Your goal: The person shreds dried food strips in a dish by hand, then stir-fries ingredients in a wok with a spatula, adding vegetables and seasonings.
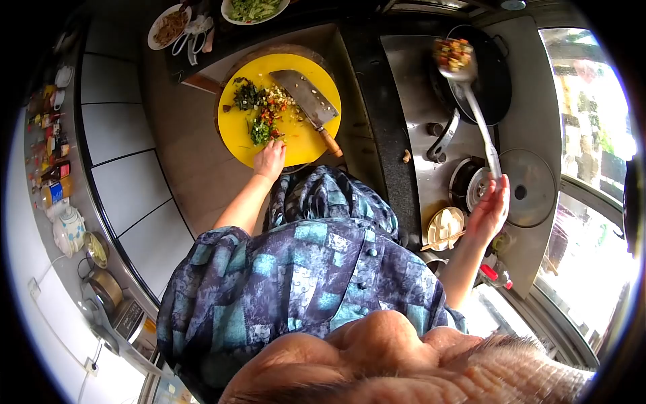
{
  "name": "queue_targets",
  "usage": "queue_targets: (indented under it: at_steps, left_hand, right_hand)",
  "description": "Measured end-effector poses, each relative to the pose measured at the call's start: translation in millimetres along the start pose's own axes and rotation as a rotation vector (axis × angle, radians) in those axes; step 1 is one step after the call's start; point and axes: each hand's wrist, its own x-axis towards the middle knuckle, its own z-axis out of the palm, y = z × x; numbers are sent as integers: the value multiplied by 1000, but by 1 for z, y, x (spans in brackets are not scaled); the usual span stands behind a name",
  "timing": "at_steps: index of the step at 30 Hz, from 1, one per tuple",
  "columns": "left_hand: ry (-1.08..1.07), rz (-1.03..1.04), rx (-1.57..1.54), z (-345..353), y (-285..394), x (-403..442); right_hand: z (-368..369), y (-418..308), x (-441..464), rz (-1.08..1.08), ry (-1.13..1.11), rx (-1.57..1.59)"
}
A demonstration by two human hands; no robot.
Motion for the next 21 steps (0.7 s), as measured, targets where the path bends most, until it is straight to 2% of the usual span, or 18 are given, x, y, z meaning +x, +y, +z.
queue_targets:
  at_steps: [2,4,5,6,8,9,10,12,14,15,16,18,20,21]
  left_hand:
    - [15,13,15,-1,-1,6]
    - [48,27,33,-7,4,15]
    - [35,30,12,-11,6,19]
    - [85,30,-20,-9,9,22]
    - [181,46,-78,-2,36,26]
    - [-26,-119,-169,-7,57,29]
    - [-167,-264,-260,-10,78,31]
    - [-447,-356,-379,4,100,37]
    - [-519,-287,-207,10,123,41]
    - [-465,-288,-202,-5,137,39]
    - [-382,-327,-229,3,138,40]
    - [-366,-453,-276,13,135,44]
    - [-417,-557,-356,11,136,46]
    - [-371,-561,-396,9,137,44]
  right_hand:
    - [13,-4,9,-161,17,-244]
    - [22,2,7,-374,-31,-849]
    - [19,8,17,-649,-255,-1130]
    - [17,11,21,-680,-370,-1346]
    - [-17,21,44,-845,-515,-1471]
    - [-28,24,48,-823,-520,-1487]
    - [-28,24,47,-892,-501,-1499]
    - [-26,19,40,-840,-380,-1384]
    - [-19,9,27,-832,-199,-1283]
    - [-8,3,20,-775,-99,-1136]
    - [6,-2,10,-574,61,-883]
    - [33,-21,-2,-355,257,-342]
    - [4,-17,4,-202,244,33]
    - [-1,-17,1,-124,112,137]
